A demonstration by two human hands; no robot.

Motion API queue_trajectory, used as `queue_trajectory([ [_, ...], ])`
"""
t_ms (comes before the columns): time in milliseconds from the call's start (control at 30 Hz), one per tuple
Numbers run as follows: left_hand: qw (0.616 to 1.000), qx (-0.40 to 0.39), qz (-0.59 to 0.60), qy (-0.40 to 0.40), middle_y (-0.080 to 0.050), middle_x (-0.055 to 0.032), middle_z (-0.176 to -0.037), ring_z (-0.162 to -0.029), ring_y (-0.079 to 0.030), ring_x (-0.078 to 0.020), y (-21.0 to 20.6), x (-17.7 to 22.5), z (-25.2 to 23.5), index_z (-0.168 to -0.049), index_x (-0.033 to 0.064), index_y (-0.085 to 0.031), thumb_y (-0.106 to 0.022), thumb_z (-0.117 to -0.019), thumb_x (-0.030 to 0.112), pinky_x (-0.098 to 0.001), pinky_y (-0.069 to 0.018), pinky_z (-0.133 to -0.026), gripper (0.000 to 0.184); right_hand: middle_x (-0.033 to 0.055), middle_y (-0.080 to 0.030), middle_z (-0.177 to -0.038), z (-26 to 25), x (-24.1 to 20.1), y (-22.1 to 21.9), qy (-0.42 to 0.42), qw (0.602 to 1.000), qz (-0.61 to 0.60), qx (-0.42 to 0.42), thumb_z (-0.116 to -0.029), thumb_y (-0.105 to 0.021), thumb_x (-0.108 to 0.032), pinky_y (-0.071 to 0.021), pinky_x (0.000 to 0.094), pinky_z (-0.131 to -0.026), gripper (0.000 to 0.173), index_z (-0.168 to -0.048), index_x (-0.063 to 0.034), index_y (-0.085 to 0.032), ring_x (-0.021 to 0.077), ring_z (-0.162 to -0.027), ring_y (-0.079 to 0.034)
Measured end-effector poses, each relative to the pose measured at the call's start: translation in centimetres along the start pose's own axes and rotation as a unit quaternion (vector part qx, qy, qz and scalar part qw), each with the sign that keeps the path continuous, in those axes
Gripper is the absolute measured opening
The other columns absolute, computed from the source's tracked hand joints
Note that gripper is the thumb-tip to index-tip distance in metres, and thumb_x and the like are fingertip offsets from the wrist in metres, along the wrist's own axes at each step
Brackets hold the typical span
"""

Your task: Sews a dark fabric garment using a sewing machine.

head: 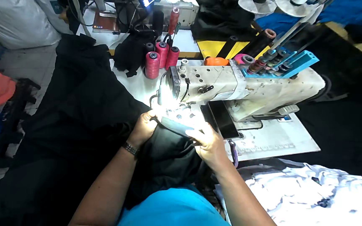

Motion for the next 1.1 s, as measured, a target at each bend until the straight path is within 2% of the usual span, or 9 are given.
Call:
queue_trajectory([
  [433,0.996,-0.056,0.064,0.029,-0.065,0.0016,-0.086,-0.082,-0.061,-0.0037,-0.2,0.3,0.1,-0.081,0.0076,-0.063,-0.048,-0.0911,-0.012,-0.0225,-0.0526,-0.074,0.026,0.0114,-0.068,-0.088,1.8,-0.9,-0.7,0.034,0.996,0.055,0.058,-0.0892,-0.061,-0.005,-0.0558,0.0364,-0.069,0.028,-0.104,-0.0180,-0.081,0.0247,-0.080,-0.067],
  [500,0.991,-0.068,0.093,0.074,-0.066,0.0014,-0.090,-0.086,-0.062,-0.0053,-0.2,0.1,0.1,-0.088,0.0078,-0.066,-0.046,-0.0948,-0.007,-0.0252,-0.0536,-0.079,0.026,0.0112,-0.068,-0.088,1.8,-1.0,-0.8,0.031,0.996,0.055,0.061,-0.0883,-0.061,-0.004,-0.0562,0.0362,-0.069,0.030,-0.104,-0.0185,-0.081,0.0245,-0.081,-0.067],
  [600,0.991,-0.093,0.087,0.045,-0.066,0.0036,-0.092,-0.089,-0.062,-0.0040,0.1,-0.5,0.2,-0.095,0.0102,-0.068,-0.041,-0.0917,0.010,-0.0249,-0.0521,-0.081,0.027,0.0110,-0.069,-0.089,1.8,-1.1,-0.9,0.030,0.996,0.056,0.062,-0.0873,-0.061,-0.003,-0.0564,0.0365,-0.070,0.030,-0.104,-0.0188,-0.081,0.0248,-0.081,-0.068],
  [667,0.992,-0.089,0.079,0.045,-0.065,0.0055,-0.085,-0.081,-0.061,-0.0021,0.0,-0.2,0.1,-0.090,0.0125,-0.068,-0.052,-0.0964,0.022,-0.0220,-0.0514,-0.074,0.019,0.0113,-0.069,-0.089,1.8,-1.2,-0.9,0.032,0.996,0.055,0.063,-0.0863,-0.062,-0.004,-0.0562,0.0364,-0.069,0.029,-0.103,-0.0183,-0.081,0.0250,-0.081,-0.067],
  [733,0.995,-0.070,0.031,0.058,-0.064,0.0038,-0.082,-0.077,-0.060,-0.0042,-0.4,0.2,0.0,-0.081,0.0112,-0.066,-0.071,-0.0892,0.015,-0.0229,-0.0517,-0.071,0.011,0.0113,-0.069,-0.089,1.7,-1.3,-0.9,0.032,0.996,0.054,0.060,-0.0847,-0.062,-0.003,-0.0565,0.0374,-0.069,0.030,-0.103,-0.0178,-0.081,0.0256,-0.081,-0.068],
  [800,0.997,-0.064,-0.018,0.046,-0.060,0.0021,-0.082,-0.078,-0.058,-0.0052,-0.6,0.1,-0.2,-0.075,0.0112,-0.060,-0.080,-0.0823,0.013,-0.0225,-0.0497,-0.070,0.021,0.0112,-0.069,-0.091,1.7,-1.3,-1.0,0.033,0.997,0.052,0.048,-0.0833,-0.063,-0.003,-0.0573,0.0383,-0.068,0.031,-0.105,-0.0180,-0.080,0.0261,-0.082,-0.068],
  [867,0.997,-0.062,-0.023,0.043,-0.058,0.0014,-0.083,-0.078,-0.056,-0.0057,-0.7,-0.1,-0.1,-0.074,0.0117,-0.056,-0.079,-0.0811,0.010,-0.0220,-0.0479,-0.069,0.024,0.0101,-0.070,-0.094,1.6,-1.3,-0.9,0.030,0.999,0.038,0.023,-0.0844,-0.062,-0.008,-0.0572,0.0374,-0.068,0.032,-0.108,-0.0186,-0.080,0.0244,-0.083,-0.068],
  [967,0.996,-0.064,-0.018,0.067,-0.057,0.0007,-0.086,-0.080,-0.057,-0.0071,-0.7,-0.1,0.0,-0.076,0.0125,-0.057,-0.078,-0.0823,0.010,-0.0231,-0.0488,-0.070,0.022,0.0052,-0.072,-0.099,1.2,-1.4,-0.4,-0.008,1.000,-0.024,-0.003,-0.0987,-0.061,-0.032,-0.0579,0.0304,-0.069,0.025,-0.107,-0.0180,-0.080,0.0149,-0.087,-0.069],
  [1100,0.994,-0.063,-0.001,0.088,-0.059,-0.0001,-0.088,-0.083,-0.058,-0.0082,-0.7,0.0,0.0,-0.077,0.0126,-0.056,-0.077,-0.0820,0.009,-0.0247,-0.0495,-0.072,0.022,0.0071,-0.072,-0.091,-0.2,-2.5,0.8,-0.036,0.996,-0.041,0.072,-0.0975,-0.063,-0.023,-0.0574,0.0273,-0.069,0.019,-0.097,-0.0112,-0.079,0.0137,-0.081,-0.069],
])
Point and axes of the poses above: each hand's wrist, its own z-axis away from the middle knuckle, its own y-axis out of the back of the hand, x = y × z, the point moved 3 cm from there along -z, towards the middle knuckle
